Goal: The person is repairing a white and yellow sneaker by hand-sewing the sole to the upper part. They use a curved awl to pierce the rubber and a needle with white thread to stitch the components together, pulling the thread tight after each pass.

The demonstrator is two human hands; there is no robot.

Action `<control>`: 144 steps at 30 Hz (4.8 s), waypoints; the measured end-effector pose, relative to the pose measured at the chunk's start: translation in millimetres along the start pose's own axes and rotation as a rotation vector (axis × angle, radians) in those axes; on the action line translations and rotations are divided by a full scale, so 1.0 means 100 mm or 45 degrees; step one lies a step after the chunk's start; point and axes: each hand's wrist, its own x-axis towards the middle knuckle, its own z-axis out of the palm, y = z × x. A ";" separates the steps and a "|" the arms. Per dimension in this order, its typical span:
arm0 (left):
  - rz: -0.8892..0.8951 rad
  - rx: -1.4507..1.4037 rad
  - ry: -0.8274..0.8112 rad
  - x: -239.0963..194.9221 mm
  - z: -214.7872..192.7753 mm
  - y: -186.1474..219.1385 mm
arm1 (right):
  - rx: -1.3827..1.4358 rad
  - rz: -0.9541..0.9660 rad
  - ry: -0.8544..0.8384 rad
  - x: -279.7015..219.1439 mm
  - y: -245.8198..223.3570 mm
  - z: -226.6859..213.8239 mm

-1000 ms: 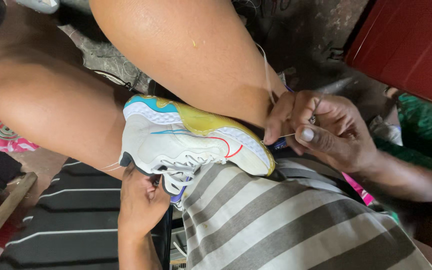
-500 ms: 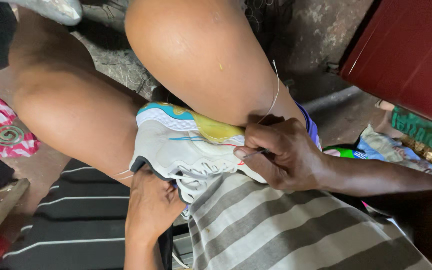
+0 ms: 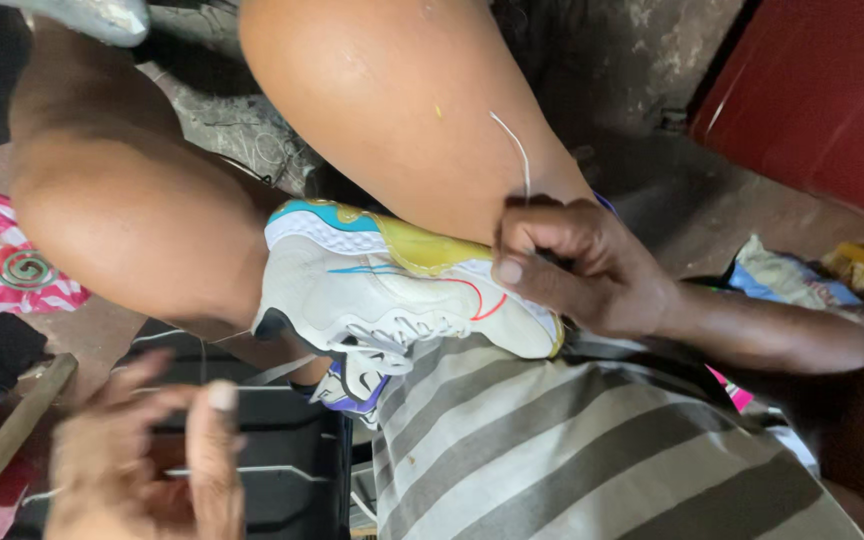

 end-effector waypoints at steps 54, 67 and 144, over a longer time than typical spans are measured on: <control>1.017 -0.099 -0.441 0.15 0.95 0.63 | -1.117 -0.066 -0.352 -0.45 -0.33 -0.24; 1.035 -0.030 -0.538 0.34 0.99 0.65 | -1.242 -0.051 -0.479 -0.01 -0.58 -0.17; 0.219 -0.362 -0.034 -0.54 0.76 -0.03 | -1.190 -1.159 -0.579 0.01 -0.15 0.65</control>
